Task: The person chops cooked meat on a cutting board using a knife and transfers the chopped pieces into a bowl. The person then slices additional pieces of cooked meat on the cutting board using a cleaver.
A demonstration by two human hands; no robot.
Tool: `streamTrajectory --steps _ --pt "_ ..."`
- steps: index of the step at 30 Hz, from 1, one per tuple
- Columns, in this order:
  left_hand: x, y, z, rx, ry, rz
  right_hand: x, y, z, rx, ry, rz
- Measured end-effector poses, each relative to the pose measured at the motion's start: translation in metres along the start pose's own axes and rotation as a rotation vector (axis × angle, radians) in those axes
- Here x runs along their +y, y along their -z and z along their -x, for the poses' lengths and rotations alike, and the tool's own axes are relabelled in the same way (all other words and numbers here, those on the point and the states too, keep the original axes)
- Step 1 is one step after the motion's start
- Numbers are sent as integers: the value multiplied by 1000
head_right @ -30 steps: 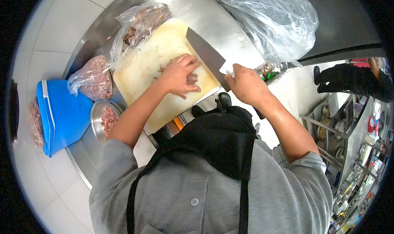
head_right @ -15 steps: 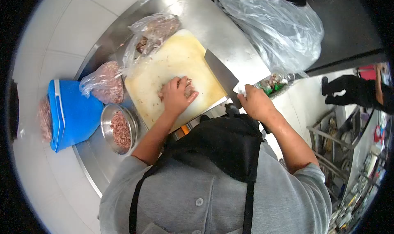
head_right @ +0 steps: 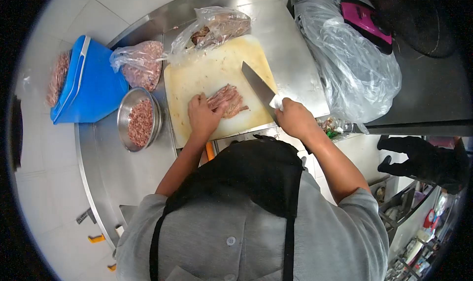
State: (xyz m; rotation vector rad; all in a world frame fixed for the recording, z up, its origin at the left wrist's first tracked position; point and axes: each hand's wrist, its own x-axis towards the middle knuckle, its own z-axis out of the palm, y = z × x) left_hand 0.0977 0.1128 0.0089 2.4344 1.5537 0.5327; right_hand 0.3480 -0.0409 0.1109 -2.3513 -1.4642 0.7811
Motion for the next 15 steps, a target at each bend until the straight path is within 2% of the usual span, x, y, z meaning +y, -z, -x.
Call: streamTrajectory --steps 1,5,7,8,10,14,15 --pt "8 7 7 -110 2 80 -3 2 -1 -13 -8 23" --pt "17 10 7 5 -86 -22 -9 0 -7 -101 -35 110" --pt "22 8 -5 55 -286 74 -22 -1 -7 -109 -32 114" --pt "26 8 -7 50 -287 84 -30 -1 -6 -116 -23 112" --pt "33 7 -13 -140 -244 112 -45 -1 -7 -110 -17 134" --pt "17 -10 -20 -146 -226 96 -56 -8 -16 -17 12 200" --pt "16 -7 -19 -76 -252 132 -56 -11 -21 -22 30 247"
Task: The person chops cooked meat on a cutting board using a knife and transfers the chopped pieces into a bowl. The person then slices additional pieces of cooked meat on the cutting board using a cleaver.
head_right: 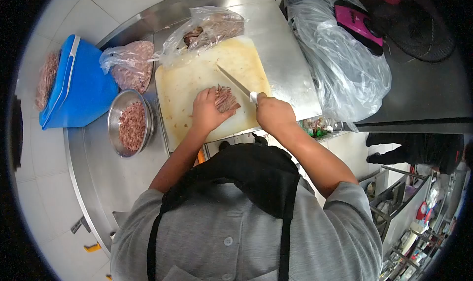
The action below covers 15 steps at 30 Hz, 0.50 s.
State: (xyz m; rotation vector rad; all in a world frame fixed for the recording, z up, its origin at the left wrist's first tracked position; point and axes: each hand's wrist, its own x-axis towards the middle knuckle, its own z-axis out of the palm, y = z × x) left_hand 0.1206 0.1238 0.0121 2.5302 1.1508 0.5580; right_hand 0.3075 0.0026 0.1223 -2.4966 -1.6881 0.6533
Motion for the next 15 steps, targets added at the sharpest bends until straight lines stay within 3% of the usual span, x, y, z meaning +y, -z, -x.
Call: streamTrajectory --steps 2,5,7,12,14,15 --pt "-4 0 -3 67 -39 27 -2 -2 -4 -2 11 43" --pt "-12 -3 -25 142 144 171 -7 0 -5 -53 28 141" --pt "-2 10 -46 -133 183 -53 -2 -2 -2 30 -20 93" --pt "9 -6 -67 -131 128 -143 15 -7 3 75 -65 6" --pt "6 -11 -66 -177 -71 -72 21 -10 3 63 -161 -8" --pt "3 -16 -66 -170 -56 -75 20 -10 3 60 -145 -2"
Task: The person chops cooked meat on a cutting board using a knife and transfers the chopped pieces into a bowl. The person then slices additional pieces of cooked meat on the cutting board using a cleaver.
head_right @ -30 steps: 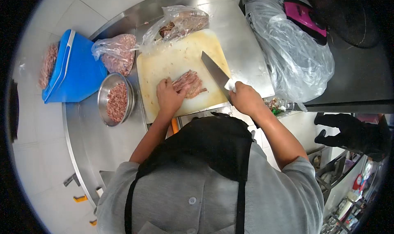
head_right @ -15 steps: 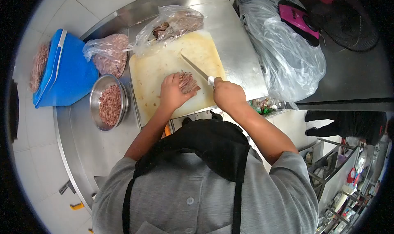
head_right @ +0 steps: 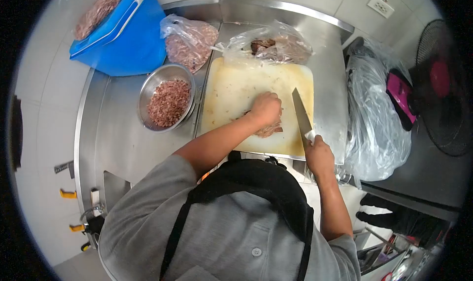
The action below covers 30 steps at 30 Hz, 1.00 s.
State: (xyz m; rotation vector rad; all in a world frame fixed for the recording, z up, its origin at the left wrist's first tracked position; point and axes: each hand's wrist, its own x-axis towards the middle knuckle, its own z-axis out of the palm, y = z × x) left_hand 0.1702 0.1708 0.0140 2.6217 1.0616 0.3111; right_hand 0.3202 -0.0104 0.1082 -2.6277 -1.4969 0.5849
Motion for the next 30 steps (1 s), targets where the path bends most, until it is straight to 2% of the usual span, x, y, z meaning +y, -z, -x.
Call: streamTrajectory --steps 2,3,8,12,14,18,20,21,23,24,26,30 --pt "-5 -12 3 141 31 103 -1 -2 1 0 -32 -33" --pt "-7 -8 7 141 43 100 0 -4 1 -7 -22 -32" --pt "-11 -2 25 75 -17 102 5 -7 1 1 -18 -95" --pt "-2 13 24 12 46 21 8 -8 -1 -9 -1 -71" --pt "-9 1 13 -18 -25 -41 8 -7 2 -13 13 -82" --pt "-9 8 15 -44 -26 132 13 -6 2 -29 13 -89" --pt "-12 16 20 173 -59 431 16 -7 2 -29 4 -95" --pt "-13 22 24 152 -80 429 17 -7 1 -32 31 -86" --pt "-10 30 39 338 -136 284 17 -7 0 -35 20 -108" --pt "-11 28 44 327 -149 283 19 -6 0 -44 35 -110" --pt "-13 20 57 149 -16 284 23 -10 -1 -32 49 -110" --pt "-2 1 57 277 51 339 19 -5 -3 -54 45 -97"
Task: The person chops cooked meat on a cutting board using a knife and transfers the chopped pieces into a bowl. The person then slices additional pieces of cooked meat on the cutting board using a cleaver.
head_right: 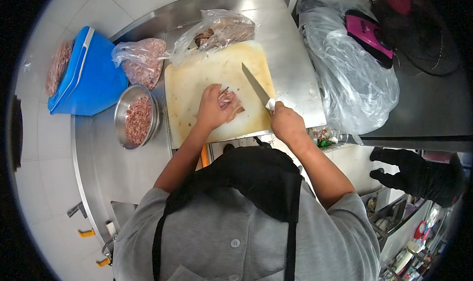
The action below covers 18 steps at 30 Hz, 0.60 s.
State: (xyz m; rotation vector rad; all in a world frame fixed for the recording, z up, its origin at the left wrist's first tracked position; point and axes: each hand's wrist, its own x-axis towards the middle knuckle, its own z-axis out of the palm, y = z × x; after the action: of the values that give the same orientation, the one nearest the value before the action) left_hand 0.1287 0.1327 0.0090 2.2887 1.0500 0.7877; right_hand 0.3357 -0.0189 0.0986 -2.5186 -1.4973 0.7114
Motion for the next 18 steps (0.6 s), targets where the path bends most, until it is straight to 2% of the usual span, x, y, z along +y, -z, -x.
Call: streamTrajectory --steps 3,6,8,11,15,17,18 --pt "11 4 7 -109 30 -62 -5 7 0 -34 -1 49" --pt "8 2 12 -143 -109 -187 -16 10 1 -50 34 118" --pt "13 3 13 -21 -38 -262 -22 5 4 -60 48 159" --pt "10 2 13 -54 54 -271 -31 -13 5 -19 130 120" --pt "8 -1 11 -100 54 -253 -48 3 3 -59 78 153" --pt "3 -4 10 60 10 -187 -48 11 6 -21 61 144" --pt "-4 -5 7 59 6 -180 -48 16 8 15 44 131"
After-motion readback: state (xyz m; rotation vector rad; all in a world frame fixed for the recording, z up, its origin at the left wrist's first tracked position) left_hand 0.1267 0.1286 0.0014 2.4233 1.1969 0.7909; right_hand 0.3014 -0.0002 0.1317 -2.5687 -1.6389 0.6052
